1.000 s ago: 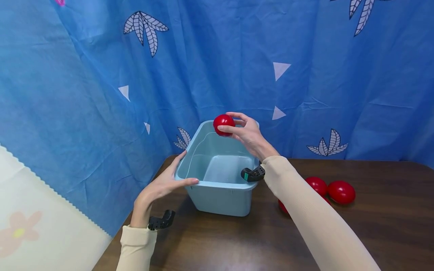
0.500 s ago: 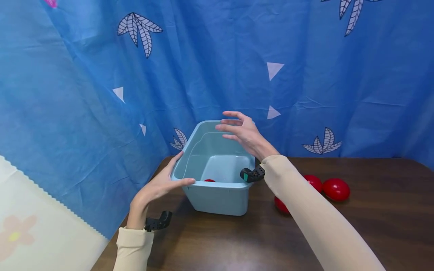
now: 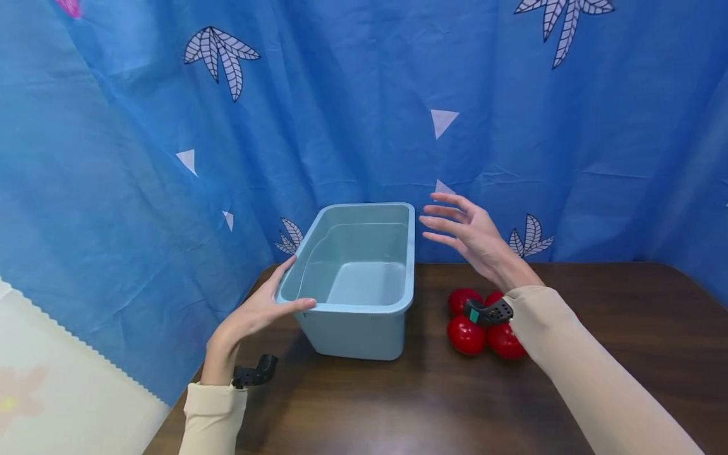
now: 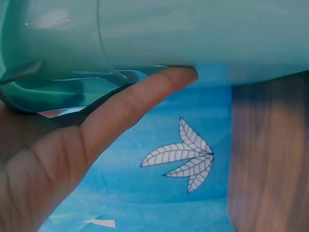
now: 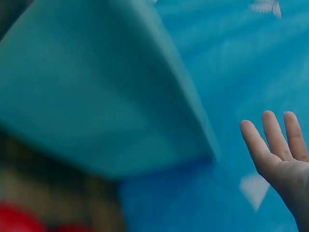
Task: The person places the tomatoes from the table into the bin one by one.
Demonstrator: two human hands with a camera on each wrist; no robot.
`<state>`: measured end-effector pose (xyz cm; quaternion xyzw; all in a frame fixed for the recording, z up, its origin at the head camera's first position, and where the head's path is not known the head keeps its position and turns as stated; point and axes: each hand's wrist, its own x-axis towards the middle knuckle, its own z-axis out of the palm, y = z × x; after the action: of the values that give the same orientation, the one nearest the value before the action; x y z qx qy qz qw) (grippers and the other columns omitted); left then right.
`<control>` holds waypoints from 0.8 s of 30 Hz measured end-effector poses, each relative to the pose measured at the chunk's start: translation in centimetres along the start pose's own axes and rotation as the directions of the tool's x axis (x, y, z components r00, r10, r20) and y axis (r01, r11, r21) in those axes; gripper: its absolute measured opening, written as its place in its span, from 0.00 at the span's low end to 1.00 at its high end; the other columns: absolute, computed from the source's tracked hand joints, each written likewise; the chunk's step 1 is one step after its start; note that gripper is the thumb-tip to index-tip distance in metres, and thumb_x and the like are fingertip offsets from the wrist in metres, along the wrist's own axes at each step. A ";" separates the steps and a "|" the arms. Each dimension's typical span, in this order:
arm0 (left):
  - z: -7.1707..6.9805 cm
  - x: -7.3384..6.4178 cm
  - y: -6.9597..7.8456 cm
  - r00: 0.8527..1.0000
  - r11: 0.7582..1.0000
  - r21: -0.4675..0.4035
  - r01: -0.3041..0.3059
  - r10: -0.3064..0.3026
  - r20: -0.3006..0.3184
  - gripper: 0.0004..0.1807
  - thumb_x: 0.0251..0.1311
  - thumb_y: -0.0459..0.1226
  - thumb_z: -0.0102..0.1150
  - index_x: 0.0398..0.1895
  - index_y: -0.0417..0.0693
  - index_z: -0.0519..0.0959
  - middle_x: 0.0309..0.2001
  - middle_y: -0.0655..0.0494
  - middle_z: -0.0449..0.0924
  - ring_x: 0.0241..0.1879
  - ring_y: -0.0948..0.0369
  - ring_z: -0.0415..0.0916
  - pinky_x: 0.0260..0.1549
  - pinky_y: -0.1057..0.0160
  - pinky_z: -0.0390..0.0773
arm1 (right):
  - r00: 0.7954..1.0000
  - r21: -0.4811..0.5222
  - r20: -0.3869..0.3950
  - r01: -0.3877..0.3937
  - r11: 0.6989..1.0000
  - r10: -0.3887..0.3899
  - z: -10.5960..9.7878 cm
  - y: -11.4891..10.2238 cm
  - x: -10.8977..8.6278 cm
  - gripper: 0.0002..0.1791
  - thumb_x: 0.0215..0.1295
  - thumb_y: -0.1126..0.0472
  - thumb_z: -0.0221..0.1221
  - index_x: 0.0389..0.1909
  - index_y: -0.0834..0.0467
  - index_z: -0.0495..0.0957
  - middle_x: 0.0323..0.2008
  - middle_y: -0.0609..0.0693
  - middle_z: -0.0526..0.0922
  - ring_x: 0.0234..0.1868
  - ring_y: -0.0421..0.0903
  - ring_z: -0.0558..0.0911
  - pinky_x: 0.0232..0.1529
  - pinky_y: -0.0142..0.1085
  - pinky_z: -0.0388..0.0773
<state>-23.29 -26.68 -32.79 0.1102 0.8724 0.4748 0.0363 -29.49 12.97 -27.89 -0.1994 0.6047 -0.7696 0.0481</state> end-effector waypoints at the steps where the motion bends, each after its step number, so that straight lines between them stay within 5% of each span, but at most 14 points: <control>1: 0.0 0.0 0.0 1.000 1.000 0.003 0.000 0.000 0.002 0.65 0.58 0.59 0.72 0.87 0.57 0.38 0.82 0.44 0.50 0.73 0.42 0.62 0.69 0.35 0.66 | 1.000 -0.006 -0.008 -0.006 1.000 0.006 -1.1 0.4 -0.7 0.26 0.76 0.64 0.60 0.71 0.50 0.67 0.64 0.53 0.74 0.57 0.42 0.85 0.54 0.36 0.84; 8: 0.0 -0.1 0.3 1.000 1.000 0.028 -0.011 0.011 0.005 0.64 0.60 0.58 0.72 0.87 0.54 0.38 0.81 0.42 0.51 0.71 0.40 0.64 0.67 0.34 0.69 | 0.998 -0.018 0.019 -0.060 0.998 0.061 -8.5 4.5 -6.6 0.23 0.79 0.71 0.53 0.69 0.51 0.68 0.58 0.45 0.82 0.56 0.42 0.86 0.53 0.37 0.85; 13: -0.2 -0.2 0.3 1.000 0.999 0.043 -0.020 0.020 0.001 0.64 0.59 0.58 0.72 0.86 0.53 0.39 0.80 0.41 0.53 0.70 0.40 0.65 0.67 0.34 0.69 | 0.995 -0.183 0.019 -0.096 0.978 0.101 -11.4 7.2 -10.0 0.25 0.78 0.71 0.54 0.69 0.49 0.69 0.59 0.41 0.82 0.57 0.39 0.85 0.54 0.36 0.84; 19: -0.2 0.1 0.4 1.000 0.998 0.060 -0.001 0.001 0.008 0.65 0.59 0.60 0.71 0.87 0.55 0.38 0.81 0.42 0.49 0.72 0.41 0.62 0.69 0.34 0.66 | 0.992 -0.406 -0.007 -0.121 0.906 0.130 -12.5 8.3 -11.8 0.26 0.77 0.66 0.59 0.73 0.57 0.69 0.59 0.39 0.82 0.55 0.34 0.84 0.52 0.29 0.82; 24: -0.1 0.0 0.3 1.000 0.999 0.045 0.012 -0.012 0.012 0.64 0.59 0.60 0.71 0.87 0.56 0.38 0.81 0.43 0.50 0.73 0.41 0.61 0.68 0.33 0.66 | 0.981 -0.559 -0.042 -0.181 0.809 0.190 -12.3 9.3 -12.6 0.32 0.72 0.60 0.64 0.73 0.66 0.68 0.66 0.54 0.78 0.56 0.41 0.82 0.50 0.36 0.83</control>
<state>-23.29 -26.64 -32.46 0.1088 0.8832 0.4542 0.0421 -24.03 25.69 -42.12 -0.1508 0.8197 -0.5485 0.0670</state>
